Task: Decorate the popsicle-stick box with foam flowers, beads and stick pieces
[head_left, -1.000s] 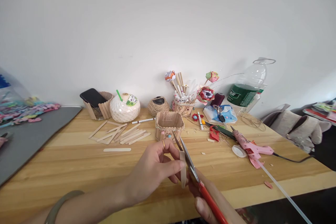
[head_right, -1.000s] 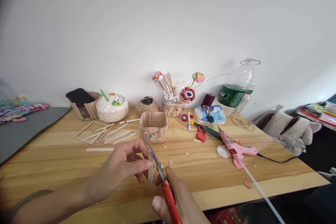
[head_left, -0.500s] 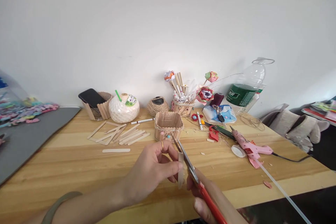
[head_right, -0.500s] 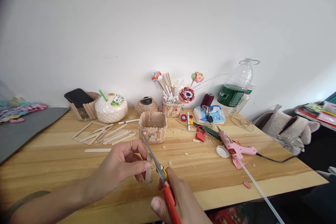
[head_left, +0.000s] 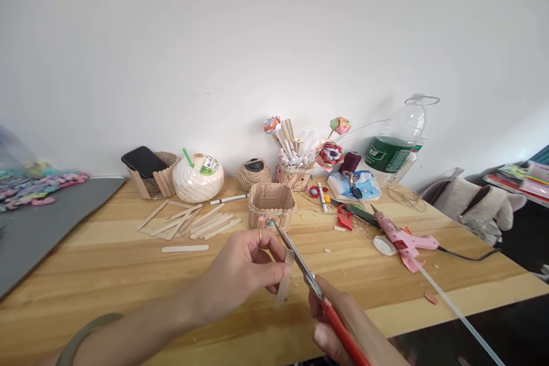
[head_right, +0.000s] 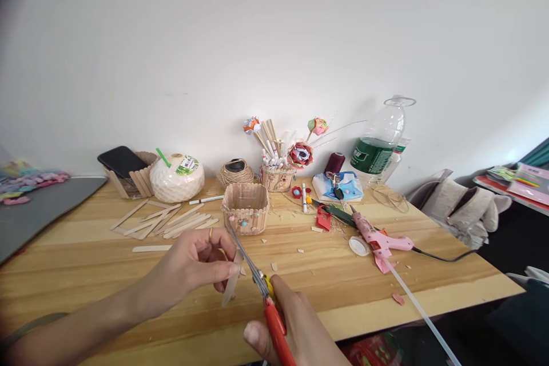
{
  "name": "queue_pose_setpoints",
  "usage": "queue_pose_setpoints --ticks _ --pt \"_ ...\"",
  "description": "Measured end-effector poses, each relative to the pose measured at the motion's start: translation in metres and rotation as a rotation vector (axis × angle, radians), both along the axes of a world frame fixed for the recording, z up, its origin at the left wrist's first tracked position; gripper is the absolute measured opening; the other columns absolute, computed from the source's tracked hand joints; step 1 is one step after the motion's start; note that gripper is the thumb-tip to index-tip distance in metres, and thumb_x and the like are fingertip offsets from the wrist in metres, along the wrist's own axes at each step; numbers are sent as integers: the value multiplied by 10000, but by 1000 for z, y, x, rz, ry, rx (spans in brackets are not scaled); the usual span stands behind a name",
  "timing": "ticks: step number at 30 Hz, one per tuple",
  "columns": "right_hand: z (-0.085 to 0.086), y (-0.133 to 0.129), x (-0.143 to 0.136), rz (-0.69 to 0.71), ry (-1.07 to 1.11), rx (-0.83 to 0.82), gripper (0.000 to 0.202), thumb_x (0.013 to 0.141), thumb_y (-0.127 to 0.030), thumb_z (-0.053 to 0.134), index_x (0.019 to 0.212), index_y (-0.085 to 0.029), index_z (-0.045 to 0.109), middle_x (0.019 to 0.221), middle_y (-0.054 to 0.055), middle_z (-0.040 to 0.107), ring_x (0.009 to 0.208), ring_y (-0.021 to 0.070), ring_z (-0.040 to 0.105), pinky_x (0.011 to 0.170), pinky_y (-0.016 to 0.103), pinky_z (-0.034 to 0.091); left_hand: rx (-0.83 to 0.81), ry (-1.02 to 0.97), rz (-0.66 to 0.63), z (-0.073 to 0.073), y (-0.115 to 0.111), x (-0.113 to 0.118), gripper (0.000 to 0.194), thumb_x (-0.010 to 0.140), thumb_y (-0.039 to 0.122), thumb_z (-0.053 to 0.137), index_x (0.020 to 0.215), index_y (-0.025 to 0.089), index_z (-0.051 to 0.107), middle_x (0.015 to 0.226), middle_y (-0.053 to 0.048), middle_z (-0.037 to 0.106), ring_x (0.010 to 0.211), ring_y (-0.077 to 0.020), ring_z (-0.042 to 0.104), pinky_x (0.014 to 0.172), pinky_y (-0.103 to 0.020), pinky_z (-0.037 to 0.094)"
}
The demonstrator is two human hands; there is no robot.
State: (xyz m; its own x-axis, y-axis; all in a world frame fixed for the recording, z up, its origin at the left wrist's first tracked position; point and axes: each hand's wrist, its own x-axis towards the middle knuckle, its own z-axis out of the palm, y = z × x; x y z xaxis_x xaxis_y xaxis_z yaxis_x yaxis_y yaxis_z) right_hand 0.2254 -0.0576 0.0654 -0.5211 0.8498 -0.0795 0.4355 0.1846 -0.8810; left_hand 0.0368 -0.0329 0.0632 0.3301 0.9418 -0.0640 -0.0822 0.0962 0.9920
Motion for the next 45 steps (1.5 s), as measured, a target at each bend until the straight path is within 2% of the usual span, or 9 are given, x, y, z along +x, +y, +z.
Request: queue_pose_setpoints --ticks 6,10,15,18,22,26,36,41,45 --pt "-22 13 5 72 -22 11 595 677 -791 380 670 -196 369 598 -48 355 554 100 273 526 231 303 19 18 -40 3 3 -2 134 689 207 628 643 156 513 528 51 540 490 -69 509 516 -198 424" --pt "-29 15 6 13 7 -17 618 627 -812 417 628 -199 346 567 -59 305 537 92 237 480 231 215 50 50 -37 3 6 -4 118 691 229 631 651 154 550 514 48 531 467 -66 478 492 -193 387" --pt "-27 20 3 -198 152 -228 467 650 -638 569 670 -192 433 548 -52 406 475 93 385 461 227 308 53 113 15 1 7 -6 106 674 235 623 718 149 666 605 19 562 494 -78 463 481 -204 392" --pt "-21 24 -3 -314 242 -175 281 643 -415 631 741 -178 517 662 -6 522 575 123 474 535 248 373 91 194 15 -1 6 -6 144 684 242 615 748 156 712 639 6 562 510 -77 431 451 -191 341" --pt "-8 25 -15 -359 337 -129 197 574 -295 650 690 -184 537 657 -14 535 591 127 474 545 251 372 93 242 -27 -1 5 -3 136 694 216 611 756 156 716 648 16 549 495 -61 400 433 -183 299" --pt "1 22 -23 -424 346 -149 212 538 -289 682 585 -187 503 524 -57 460 489 89 393 488 229 343 12 154 12 -2 5 -1 119 662 234 676 739 155 631 636 38 565 498 -63 446 449 -178 341" --pt "-3 18 -26 -538 452 -54 345 518 -403 760 613 -195 502 594 -17 524 570 142 512 520 246 425 -101 -112 153 -10 -2 11 145 642 251 727 604 139 644 595 -3 646 607 -102 565 595 -206 452" --pt "-34 16 -14 -334 377 -167 382 676 -549 628 734 -189 515 536 -52 421 496 98 411 474 214 379 -100 -170 217 1 -4 7 90 672 237 697 634 156 681 656 -16 690 650 -112 599 610 -203 459" --pt "-64 10 -9 -117 367 -243 581 586 -724 583 792 -181 558 537 -68 335 452 74 330 440 205 328 -105 -225 237 6 -7 5 79 643 217 713 611 156 675 633 -10 690 635 -114 607 619 -209 465"
